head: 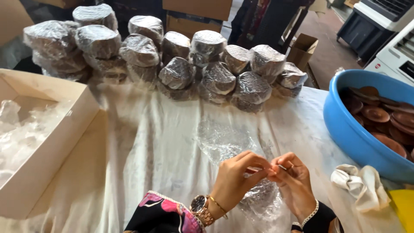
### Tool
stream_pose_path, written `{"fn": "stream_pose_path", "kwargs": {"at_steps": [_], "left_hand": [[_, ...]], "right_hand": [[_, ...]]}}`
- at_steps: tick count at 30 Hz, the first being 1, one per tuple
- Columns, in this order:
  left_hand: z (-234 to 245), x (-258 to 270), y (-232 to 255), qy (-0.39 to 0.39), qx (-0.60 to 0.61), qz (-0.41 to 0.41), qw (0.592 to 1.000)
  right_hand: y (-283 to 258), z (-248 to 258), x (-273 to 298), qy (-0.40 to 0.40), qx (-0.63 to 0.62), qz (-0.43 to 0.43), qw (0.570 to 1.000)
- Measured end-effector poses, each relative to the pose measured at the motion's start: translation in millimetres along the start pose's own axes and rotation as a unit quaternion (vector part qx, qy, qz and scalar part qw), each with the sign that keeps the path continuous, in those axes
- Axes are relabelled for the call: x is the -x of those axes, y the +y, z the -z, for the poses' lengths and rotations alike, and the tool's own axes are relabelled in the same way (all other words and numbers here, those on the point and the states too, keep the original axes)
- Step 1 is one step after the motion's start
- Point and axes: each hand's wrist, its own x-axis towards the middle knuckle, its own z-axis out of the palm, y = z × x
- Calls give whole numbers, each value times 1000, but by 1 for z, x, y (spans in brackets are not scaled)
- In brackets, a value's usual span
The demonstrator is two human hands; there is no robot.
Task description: The person wraps round pottery items in plastic film by hand and wipes down a finished wooden bowl with a cloth.
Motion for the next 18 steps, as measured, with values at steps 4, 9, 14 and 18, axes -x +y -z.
{"fn": "stream_pose_path", "kwargs": {"at_steps": [4, 9, 14, 18], "left_hand": [[11, -2, 15, 21, -47, 1, 999], [35, -12, 30, 111, -90, -96, 985], [105, -33, 61, 147, -90, -78, 982], [225, -45, 83, 127, -189, -51, 972]], "right_hand": [[-11, -8, -3, 24, 56, 12, 998], [-9, 10, -15, 45, 170, 114, 978], [-3, 31, -17, 66, 197, 124, 970], [6, 46, -23, 82, 213, 118, 966]]}}
